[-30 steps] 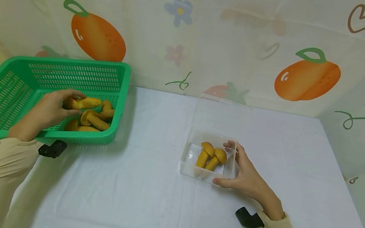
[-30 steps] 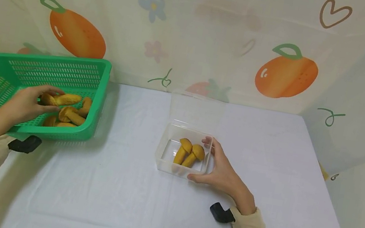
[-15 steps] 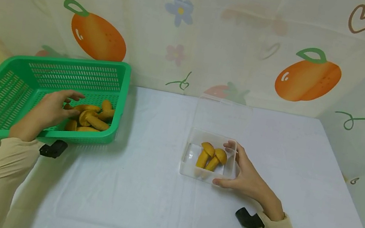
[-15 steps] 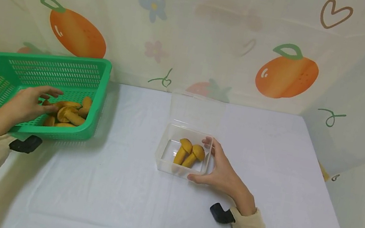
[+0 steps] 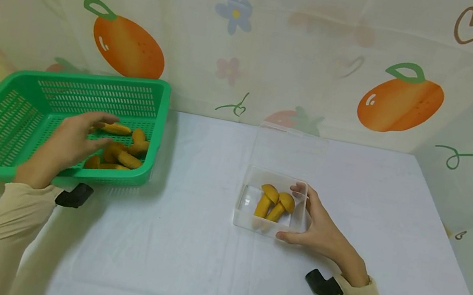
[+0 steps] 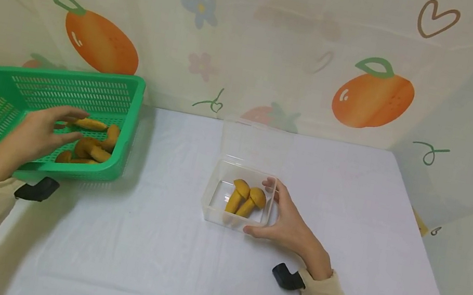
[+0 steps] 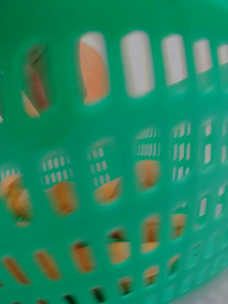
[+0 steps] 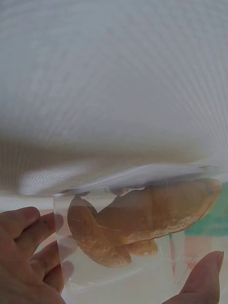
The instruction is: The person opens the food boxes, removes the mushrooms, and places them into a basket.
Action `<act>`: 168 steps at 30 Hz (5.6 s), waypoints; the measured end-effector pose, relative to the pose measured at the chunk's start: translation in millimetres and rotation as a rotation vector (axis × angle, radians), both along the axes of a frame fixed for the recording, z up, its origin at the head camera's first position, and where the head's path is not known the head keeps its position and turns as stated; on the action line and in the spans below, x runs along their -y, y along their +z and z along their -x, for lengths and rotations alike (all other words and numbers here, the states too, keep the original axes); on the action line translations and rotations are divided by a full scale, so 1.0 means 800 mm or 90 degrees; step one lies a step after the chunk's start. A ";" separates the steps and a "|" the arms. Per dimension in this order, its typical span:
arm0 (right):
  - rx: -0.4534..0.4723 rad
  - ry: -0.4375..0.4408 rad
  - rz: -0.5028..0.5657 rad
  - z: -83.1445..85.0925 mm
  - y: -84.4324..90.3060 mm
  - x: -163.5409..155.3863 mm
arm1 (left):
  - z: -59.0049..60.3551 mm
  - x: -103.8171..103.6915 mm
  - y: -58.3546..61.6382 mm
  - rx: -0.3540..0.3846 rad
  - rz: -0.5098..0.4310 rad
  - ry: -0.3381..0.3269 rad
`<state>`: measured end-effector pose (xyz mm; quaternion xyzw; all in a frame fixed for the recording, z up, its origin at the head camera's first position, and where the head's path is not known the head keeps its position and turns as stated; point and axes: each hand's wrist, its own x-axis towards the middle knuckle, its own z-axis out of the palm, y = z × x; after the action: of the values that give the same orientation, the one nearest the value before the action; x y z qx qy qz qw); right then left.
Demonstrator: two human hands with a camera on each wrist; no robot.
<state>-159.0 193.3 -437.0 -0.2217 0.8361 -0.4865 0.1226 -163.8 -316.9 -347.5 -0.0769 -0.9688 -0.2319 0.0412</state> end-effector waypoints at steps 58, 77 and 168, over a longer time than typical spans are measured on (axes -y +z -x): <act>-0.031 0.012 0.016 -0.004 0.001 -0.003 | -0.011 -0.217 0.020 -0.089 -0.079 -0.271; -0.007 0.020 0.007 -0.005 0.004 -0.002 | -0.007 -0.277 0.001 -0.026 -0.028 -0.338; -0.001 0.008 0.024 -0.005 0.009 -0.003 | 0.019 -0.344 -0.016 0.094 0.090 -0.457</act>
<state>-154.9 195.3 -429.8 -0.2294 0.8255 -0.5013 0.1207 -178.8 -41.8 -360.6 -0.3972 -0.8942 -0.1694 -0.1181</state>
